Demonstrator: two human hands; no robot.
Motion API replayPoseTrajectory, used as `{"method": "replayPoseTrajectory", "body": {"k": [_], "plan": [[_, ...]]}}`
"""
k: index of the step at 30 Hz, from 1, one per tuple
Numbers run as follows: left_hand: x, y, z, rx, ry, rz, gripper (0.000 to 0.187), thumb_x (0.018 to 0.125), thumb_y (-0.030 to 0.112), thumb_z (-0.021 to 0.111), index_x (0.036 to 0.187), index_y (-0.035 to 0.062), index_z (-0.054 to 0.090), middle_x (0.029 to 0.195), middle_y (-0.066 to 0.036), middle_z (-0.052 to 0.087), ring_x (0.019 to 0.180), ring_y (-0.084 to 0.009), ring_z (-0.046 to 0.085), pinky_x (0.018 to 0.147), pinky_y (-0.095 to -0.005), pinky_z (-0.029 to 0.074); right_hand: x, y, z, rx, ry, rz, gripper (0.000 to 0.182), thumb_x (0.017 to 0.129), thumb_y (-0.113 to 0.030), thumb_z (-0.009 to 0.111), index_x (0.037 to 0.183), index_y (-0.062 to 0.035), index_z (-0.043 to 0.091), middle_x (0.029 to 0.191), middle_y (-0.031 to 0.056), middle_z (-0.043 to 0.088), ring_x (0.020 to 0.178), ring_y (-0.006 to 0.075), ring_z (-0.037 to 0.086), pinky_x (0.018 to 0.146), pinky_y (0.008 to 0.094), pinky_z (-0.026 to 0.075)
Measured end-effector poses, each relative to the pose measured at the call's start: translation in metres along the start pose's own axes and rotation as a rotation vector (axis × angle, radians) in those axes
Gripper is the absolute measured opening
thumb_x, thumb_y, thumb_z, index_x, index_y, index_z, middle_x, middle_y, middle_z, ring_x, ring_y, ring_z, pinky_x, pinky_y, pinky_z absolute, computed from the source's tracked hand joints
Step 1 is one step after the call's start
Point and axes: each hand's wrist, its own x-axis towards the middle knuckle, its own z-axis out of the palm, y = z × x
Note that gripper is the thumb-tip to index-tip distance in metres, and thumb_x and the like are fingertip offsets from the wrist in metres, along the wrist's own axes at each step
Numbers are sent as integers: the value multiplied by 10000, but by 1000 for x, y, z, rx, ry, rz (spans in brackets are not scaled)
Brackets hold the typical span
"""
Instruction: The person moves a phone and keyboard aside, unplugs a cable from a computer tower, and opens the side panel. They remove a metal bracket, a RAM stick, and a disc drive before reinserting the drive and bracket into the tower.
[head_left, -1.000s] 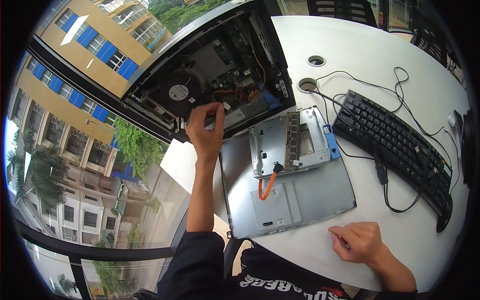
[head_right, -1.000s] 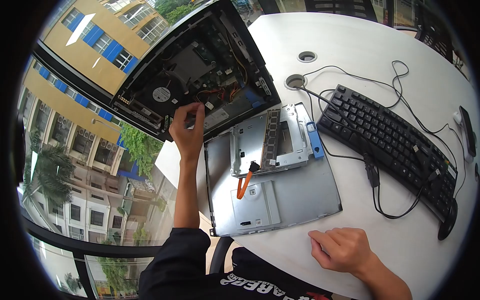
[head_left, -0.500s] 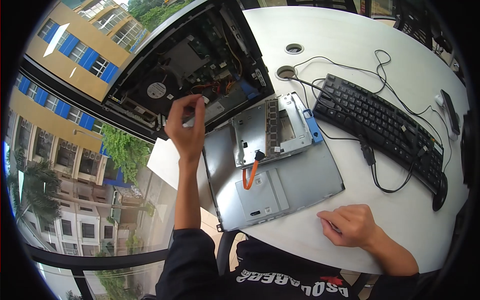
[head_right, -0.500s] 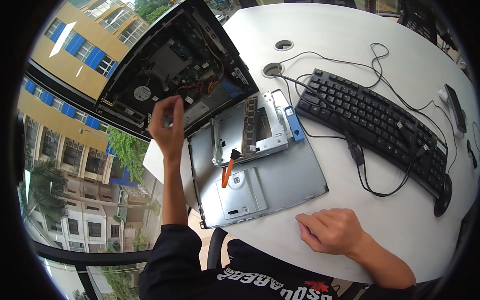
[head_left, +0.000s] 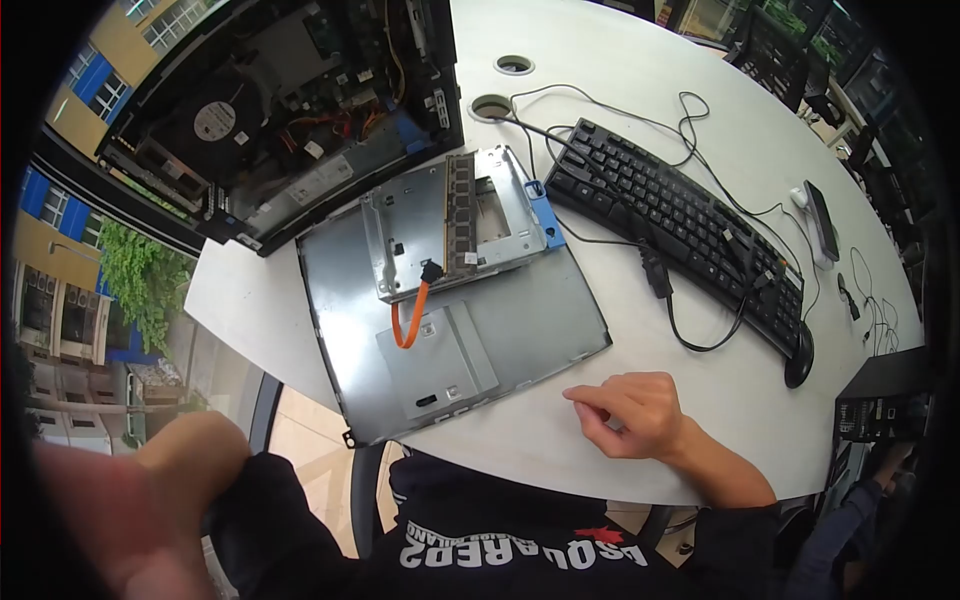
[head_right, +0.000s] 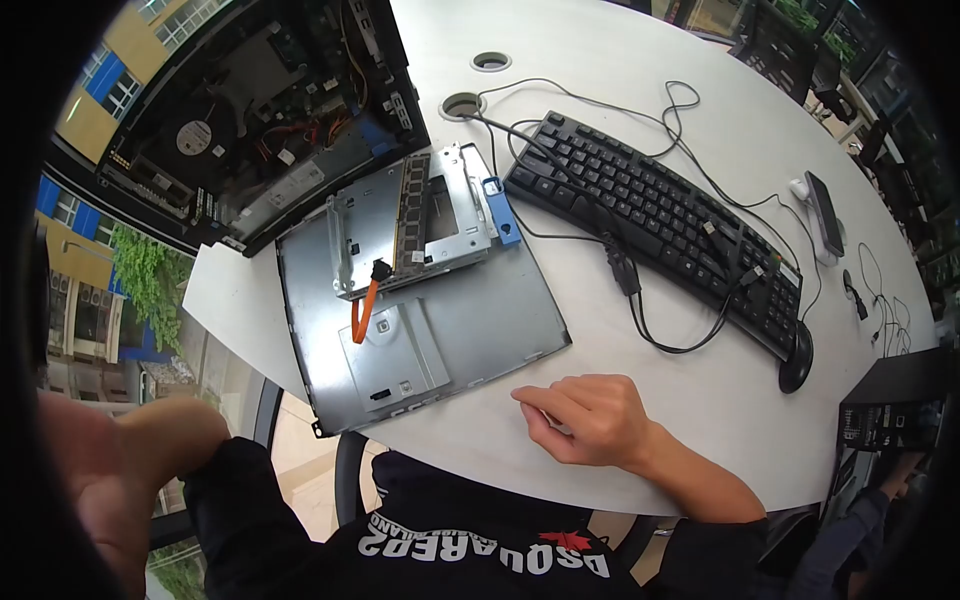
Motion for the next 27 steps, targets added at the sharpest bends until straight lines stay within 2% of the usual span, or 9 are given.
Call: {"method": "replayPoseTrajectory", "body": {"k": [2,5,7,9,15,27], "plan": [[-4,2,-5,13,6,-2,471,1003,351,646,1176,-87,655,1071,-220,727,970,-270,684,809,-344,529,11,-8,-12,-8,68,-22,270,718,15,764,978,-59,764,604,0,620,456,141,541,437,263,410],[-12,3,-9,43,6,-17,457,998,340,653,1173,-82,657,1067,-217,727,964,-271,683,808,-346,528,31,-42,-70,-132,197,-114,322,727,-26,805,1043,-65,750,663,-3,659,471,130,554,447,235,403],[-18,2,-9,60,7,-29,448,994,333,657,1172,-78,658,1064,-214,727,960,-271,682,808,-348,527,41,-62,-99,-89,416,-182,322,773,-56,810,1076,-74,704,719,-1,662,472,109,532,449,226,383],[-23,-1,-8,69,14,-44,439,990,326,662,1170,-75,659,1061,-212,728,957,-271,681,808,-349,525,53,-69,-112,-136,520,-214,324,779,-55,805,1085,-69,700,727,3,663,481,108,533,455,226,385],[-31,-9,-5,122,15,-71,413,979,305,675,1165,-64,662,1052,-206,728,945,-273,678,807,-353,522,80,-59,-114,-193,500,-229,330,796,-51,789,1111,-54,689,750,17,668,508,105,539,474,224,392],[-57,4,-15,182,54,-100,366,956,262,702,1155,-42,668,1033,-193,730,923,-275,672,806,-361,515,80,-66,-105,-232,458,-259,344,830,-43,756,1163,-23,667,796,43,676,561,98,551,510,220,406]]}}
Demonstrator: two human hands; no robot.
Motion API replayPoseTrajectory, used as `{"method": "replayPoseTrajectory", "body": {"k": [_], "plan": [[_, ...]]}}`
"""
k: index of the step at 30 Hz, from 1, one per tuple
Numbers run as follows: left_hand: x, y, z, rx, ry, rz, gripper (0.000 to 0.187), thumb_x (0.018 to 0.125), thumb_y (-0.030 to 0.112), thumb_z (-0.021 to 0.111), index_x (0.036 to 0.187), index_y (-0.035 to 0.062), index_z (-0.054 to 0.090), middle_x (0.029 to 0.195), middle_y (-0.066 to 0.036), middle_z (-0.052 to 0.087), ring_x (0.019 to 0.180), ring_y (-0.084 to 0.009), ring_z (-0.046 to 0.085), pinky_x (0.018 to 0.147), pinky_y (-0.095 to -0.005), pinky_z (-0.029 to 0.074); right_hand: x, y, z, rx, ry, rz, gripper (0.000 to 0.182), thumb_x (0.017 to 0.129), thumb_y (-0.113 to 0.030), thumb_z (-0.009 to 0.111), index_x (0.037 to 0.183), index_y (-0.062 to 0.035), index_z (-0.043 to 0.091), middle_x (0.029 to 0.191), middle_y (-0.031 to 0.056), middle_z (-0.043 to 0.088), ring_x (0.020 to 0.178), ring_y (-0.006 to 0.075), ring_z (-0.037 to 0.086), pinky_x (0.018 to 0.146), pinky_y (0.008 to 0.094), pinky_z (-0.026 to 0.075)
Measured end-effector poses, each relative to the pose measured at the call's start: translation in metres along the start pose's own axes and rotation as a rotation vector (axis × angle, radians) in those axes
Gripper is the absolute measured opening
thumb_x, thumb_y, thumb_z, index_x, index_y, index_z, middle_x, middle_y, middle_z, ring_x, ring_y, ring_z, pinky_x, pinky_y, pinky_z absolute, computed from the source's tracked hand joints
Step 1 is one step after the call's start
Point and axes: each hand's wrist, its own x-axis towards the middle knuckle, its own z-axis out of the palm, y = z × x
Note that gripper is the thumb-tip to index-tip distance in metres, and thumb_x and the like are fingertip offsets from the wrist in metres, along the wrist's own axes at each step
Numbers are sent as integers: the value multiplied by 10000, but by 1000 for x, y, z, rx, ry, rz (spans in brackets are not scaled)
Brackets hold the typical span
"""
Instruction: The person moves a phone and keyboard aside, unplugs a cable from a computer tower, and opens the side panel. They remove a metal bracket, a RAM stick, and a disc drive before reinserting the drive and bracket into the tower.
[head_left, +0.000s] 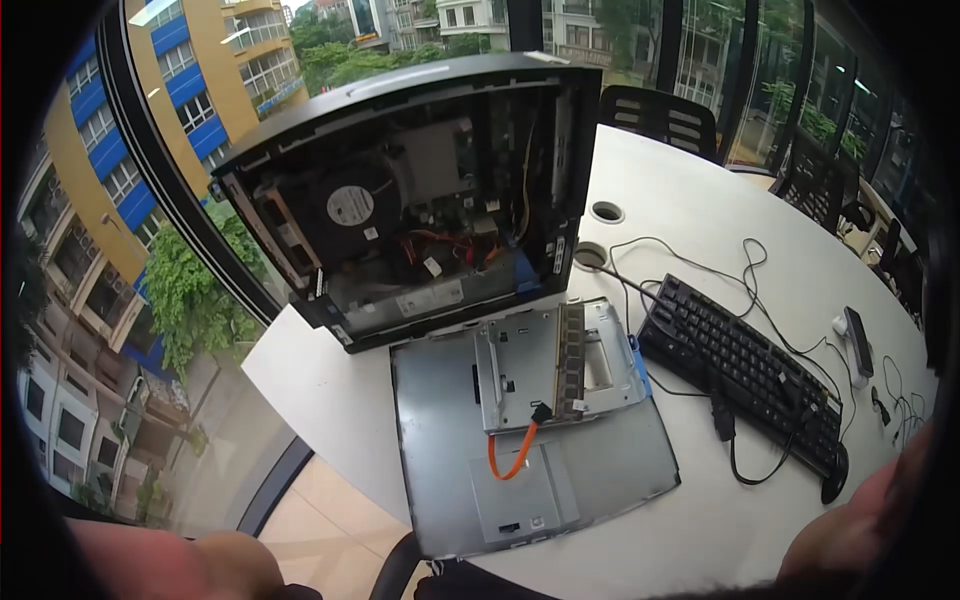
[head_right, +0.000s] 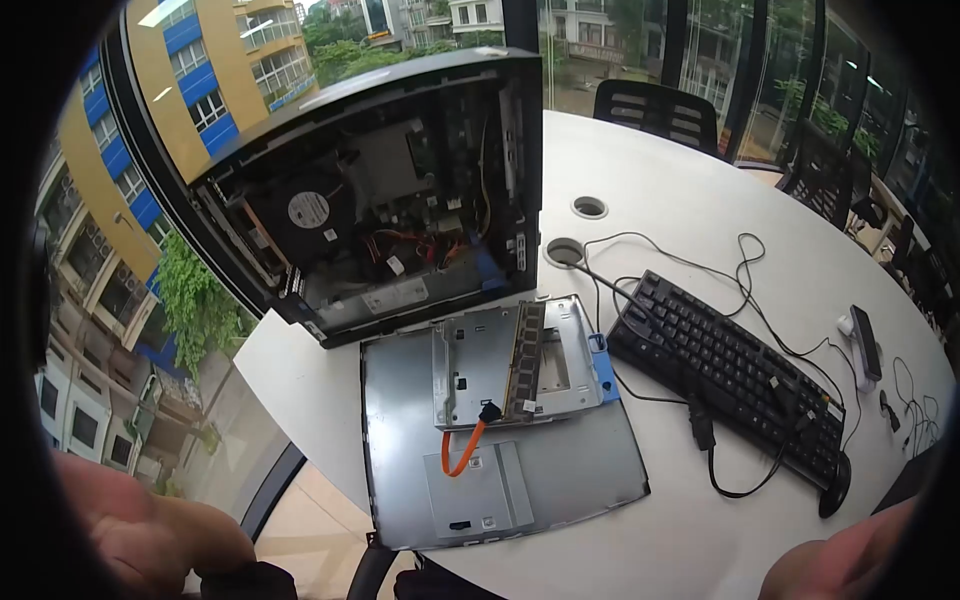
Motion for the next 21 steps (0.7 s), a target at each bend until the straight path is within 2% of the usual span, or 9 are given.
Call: {"method": "replayPoseTrajectory", "body": {"k": [15,21], "plan": [[-11,5,-22,-29,5,-57,317,927,209,736,1143,-14,676,1011,-176,731,894,-278,664,805,-372,506,3,9,9,95,9,28,365,874,-34,715,1227,16,639,853,76,686,628,90,566,557,216,423],[-21,-8,2,-43,64,-237,302,915,188,749,1138,-3,679,1002,-170,732,883,-279,661,804,-376,503,9,13,31,107,62,13,374,891,-30,699,1253,31,628,876,89,691,654,87,572,575,214,430]]}}
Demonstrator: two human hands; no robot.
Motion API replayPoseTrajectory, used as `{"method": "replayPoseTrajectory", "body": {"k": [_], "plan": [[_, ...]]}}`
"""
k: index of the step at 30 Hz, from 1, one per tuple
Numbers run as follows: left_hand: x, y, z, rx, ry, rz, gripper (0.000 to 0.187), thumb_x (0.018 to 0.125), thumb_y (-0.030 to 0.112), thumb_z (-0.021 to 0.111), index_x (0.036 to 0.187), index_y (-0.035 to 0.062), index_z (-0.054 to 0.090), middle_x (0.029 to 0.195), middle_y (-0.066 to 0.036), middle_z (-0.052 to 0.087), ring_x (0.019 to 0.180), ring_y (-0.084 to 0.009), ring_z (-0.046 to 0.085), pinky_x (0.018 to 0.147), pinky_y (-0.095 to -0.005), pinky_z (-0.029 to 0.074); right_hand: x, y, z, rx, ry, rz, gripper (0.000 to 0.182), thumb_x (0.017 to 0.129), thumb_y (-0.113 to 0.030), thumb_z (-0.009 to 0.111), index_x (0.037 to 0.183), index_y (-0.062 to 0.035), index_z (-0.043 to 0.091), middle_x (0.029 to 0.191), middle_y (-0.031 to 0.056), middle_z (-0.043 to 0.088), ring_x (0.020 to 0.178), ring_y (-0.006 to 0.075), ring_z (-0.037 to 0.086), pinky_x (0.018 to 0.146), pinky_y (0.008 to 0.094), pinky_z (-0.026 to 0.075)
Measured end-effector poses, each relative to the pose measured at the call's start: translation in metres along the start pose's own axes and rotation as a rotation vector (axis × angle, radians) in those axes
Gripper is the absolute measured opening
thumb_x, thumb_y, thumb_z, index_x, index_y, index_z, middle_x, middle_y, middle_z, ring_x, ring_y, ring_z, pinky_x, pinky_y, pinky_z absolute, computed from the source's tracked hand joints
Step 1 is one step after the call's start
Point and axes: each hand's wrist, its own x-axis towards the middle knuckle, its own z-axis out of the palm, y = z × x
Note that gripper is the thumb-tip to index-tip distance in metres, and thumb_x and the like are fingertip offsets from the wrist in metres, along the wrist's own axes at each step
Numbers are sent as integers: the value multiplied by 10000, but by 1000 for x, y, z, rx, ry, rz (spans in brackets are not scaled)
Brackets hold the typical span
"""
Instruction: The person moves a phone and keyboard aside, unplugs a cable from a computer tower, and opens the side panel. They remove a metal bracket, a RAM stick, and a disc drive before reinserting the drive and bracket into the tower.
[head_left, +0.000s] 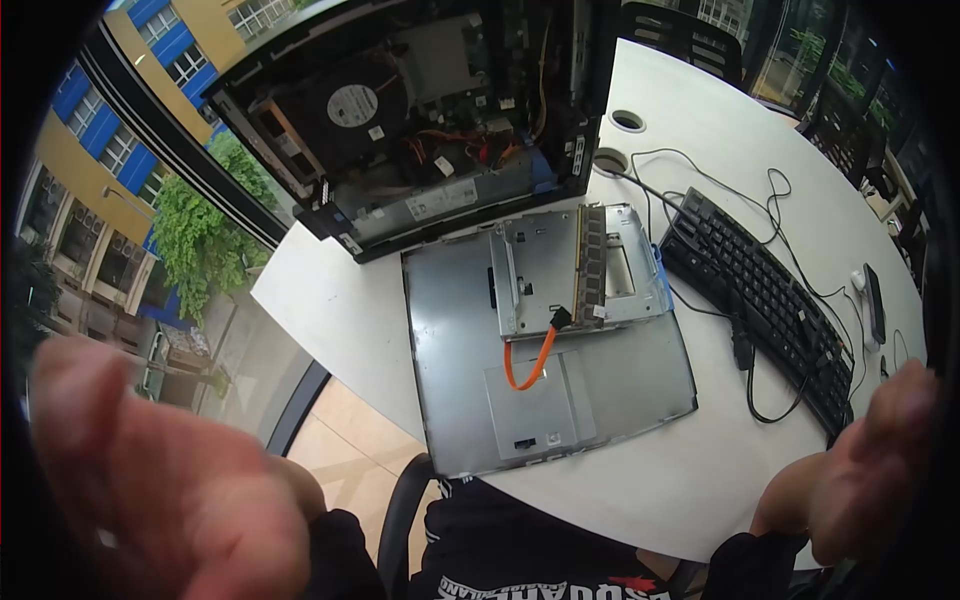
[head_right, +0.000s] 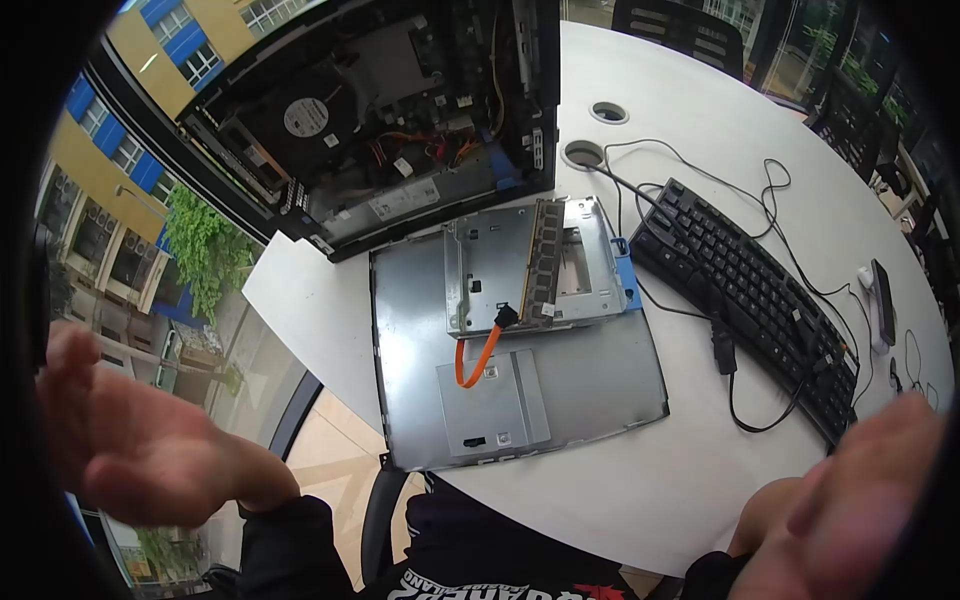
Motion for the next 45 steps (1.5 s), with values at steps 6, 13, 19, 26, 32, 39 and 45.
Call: {"method": "replayPoseTrajectory", "body": {"k": [6,13,19,26,32,39,45], "plan": [[-59,-18,74,25,-242,-296,213,802,34,801,1007,32,741,956,-106,738,861,-245,663,798,-349,489,24,16,20,-82,129,22,384,908,-26,682,1279,47,617,899,102,695,681,84,578,593,213,436],[-85,-41,111,-82,-251,-539,162,894,37,710,1045,-21,726,1043,-148,734,974,-262,690,887,-327,517,39,75,61,-46,-380,406,326,863,-156,762,1158,-22,732,887,81,749,681,165,659,608,287,512],[-112,-46,145,-99,-311,-572,163,921,68,681,1072,15,712,1024,-125,712,925,-274,649,842,-357,478,1,126,67,-143,-765,388,547,958,-335,691,1360,25,598,1337,216,632,1208,341,611,1061,414,469],[-117,-42,144,-143,-328,-545,135,951,85,654,1045,5,710,1011,-132,709,915,-289,651,857,-367,487,15,133,48,-108,-676,478,440,962,-245,673,1310,23,640,1207,214,710,1150,358,659,1036,411,496],[-118,-41,141,-163,-311,-660,137,975,101,637,1020,-3,713,1000,-143,713,934,-293,661,875,-363,494,2,141,54,-29,-741,453,425,906,-150,705,1284,37,655,1148,231,729,1085,345,708,987,403,541],[-105,-37,138,-155,-305,-460,143,884,124,713,986,25,726,997,-101,716,944,-261,654,824,-355,474,2,125,69,55,-690,468,385,889,-152,719,1209,60,689,1070,227,746,1000,317,732,929,386,557],[-73,11,119,-145,-541,-354,179,743,181,873,866,119,758,986,-56,698,1007,-267,636,853,-400,470,6,102,75,105,-650,343,281,894,-148,723,1114,26,735,969,175,754,888,295,731,849,378,568]]}}
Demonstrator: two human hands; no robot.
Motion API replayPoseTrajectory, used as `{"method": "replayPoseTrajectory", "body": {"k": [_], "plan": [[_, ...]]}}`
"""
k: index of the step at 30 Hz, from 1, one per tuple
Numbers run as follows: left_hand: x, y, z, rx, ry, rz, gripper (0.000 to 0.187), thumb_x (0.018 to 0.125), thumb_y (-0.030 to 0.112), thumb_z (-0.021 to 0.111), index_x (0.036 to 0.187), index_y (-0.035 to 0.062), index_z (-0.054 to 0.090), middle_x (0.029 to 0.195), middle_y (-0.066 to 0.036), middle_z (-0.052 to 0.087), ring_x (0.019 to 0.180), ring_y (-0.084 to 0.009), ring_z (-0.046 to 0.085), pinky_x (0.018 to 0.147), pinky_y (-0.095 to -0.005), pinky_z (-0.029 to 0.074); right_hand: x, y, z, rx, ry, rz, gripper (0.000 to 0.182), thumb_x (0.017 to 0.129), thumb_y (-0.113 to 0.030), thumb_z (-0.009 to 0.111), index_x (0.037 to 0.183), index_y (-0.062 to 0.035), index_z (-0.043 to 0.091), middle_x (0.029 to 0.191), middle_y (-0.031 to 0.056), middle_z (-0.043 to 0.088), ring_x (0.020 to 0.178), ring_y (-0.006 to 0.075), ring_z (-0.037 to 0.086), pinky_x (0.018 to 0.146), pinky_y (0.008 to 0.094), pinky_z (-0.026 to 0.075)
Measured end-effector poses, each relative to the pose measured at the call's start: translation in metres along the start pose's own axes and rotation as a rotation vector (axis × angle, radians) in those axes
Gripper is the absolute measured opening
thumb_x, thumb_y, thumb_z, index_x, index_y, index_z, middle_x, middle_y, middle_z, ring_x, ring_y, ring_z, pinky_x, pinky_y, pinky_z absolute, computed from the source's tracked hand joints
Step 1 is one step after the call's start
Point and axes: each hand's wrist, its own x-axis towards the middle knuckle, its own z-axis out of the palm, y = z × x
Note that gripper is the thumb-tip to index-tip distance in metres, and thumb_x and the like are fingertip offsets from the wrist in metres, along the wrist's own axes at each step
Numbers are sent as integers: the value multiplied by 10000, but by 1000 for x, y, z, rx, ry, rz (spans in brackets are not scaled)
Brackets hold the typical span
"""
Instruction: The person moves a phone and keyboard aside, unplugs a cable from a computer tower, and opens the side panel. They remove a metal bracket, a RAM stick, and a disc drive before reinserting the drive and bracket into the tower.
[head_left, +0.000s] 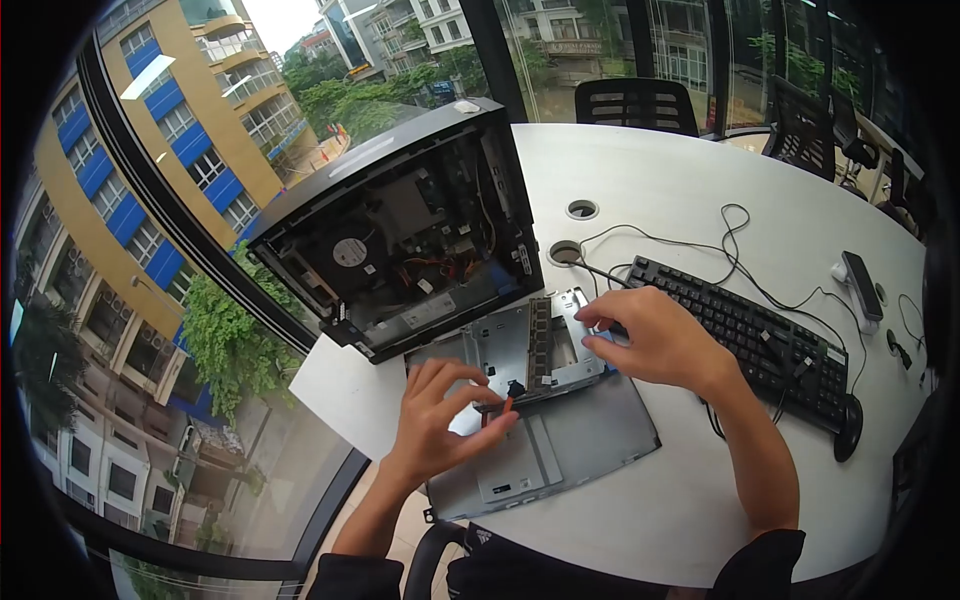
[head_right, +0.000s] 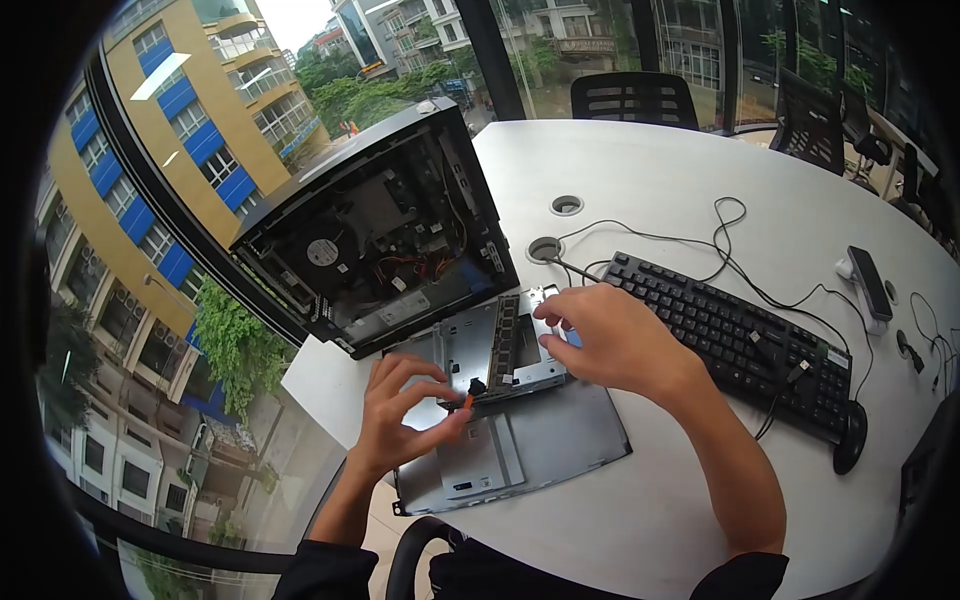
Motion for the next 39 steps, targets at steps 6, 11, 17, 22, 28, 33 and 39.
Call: {"method": "replayPoseTrajectory", "body": {"k": [6,11,17,22,28,33,39], "plan": [[-3,17,11,198,-54,12,258,756,186,871,938,132,696,1127,-61,660,1103,-288,602,933,-409,442,0,-16,-2,5,-8,-16,253,893,-130,722,1092,26,737,943,174,749,853,295,727,811,391,568],[-12,14,8,153,-1,10,213,771,6,793,941,103,708,1079,-43,701,1037,-253,631,901,-382,462,-1,-24,-4,37,7,-24,226,883,-107,732,1066,24,745,946,169,754,834,280,733,780,368,573],[-25,18,-18,-115,227,-215,227,814,-75,750,999,50,709,1030,-79,725,892,-178,675,779,-287,507,-4,-42,2,74,32,-93,210,877,-96,741,1058,10,749,941,164,758,813,277,740,745,361,577],[-44,-13,-41,-566,622,-587,255,878,-84,730,1111,-11,657,1075,-89,694,933,-120,654,727,-248,514,-7,-62,9,134,26,-129,191,859,-78,754,1031,3,742,904,151,746,806,279,739,727,354,573],[-69,-14,-44,-871,656,-688,347,888,-82,703,1204,-21,572,1130,-108,630,921,-196,682,607,-274,484,-11,-82,37,239,-2,-157,254,800,-55,802,1040,2,741,988,143,743,877,277,732,770,350,567],[-62,8,-37,-1098,608,-667,465,902,-71,691,1324,-40,499,1163,-137,600,939,-258,710,615,-296,539,-2,-111,92,99,86,-354,455,815,-213,827,1179,11,671,1174,163,669,1154,332,623,1079,472,448],[-62,6,-36,-1203,544,-486,250,910,-121,646,1144,-40,612,1090,-115,598,1066,-256,681,811,-367,625,16,-124,128,27,227,-422,364,829,-180,817,1132,-19,694,1010,106,706,1015,259,680,1099,498,458]]}}
